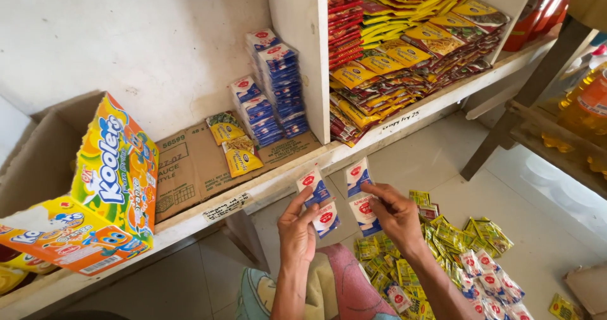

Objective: Organizing and stacking product sachets on grocery store shelves.

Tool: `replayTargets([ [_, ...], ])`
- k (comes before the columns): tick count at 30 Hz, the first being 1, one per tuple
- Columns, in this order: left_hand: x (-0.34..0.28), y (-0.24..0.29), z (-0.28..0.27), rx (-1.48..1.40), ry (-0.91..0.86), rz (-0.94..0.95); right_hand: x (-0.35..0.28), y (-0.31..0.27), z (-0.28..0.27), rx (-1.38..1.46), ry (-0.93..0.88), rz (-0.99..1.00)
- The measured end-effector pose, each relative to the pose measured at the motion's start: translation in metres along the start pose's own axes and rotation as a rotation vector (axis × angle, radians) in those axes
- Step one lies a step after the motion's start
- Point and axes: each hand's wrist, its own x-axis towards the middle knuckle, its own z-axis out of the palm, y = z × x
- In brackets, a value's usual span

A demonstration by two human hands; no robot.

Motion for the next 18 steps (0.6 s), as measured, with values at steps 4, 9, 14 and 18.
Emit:
replayTargets([
  [4,-0.008,0.02,0.019,0.088,-0.037,0.028,0.001,-0.002,0.0,-0.02,-0.021,-0.068],
  [9,-0.005,0.057,0.035,0.113,-0.1,0.147,-0.002,0.008,0.003,-0.042,-0.081,-0.005],
  [14,0.029,0.104,0.043,0.243,0.021,0.238,-0.002,-0.005,0.002,-0.108,-0.118,-0.008],
  [18,0.072,0.148,0.056,0.32,0.021,0.328,-0.004,-0.005,-0.003,-0.159,-0.13,0.095],
])
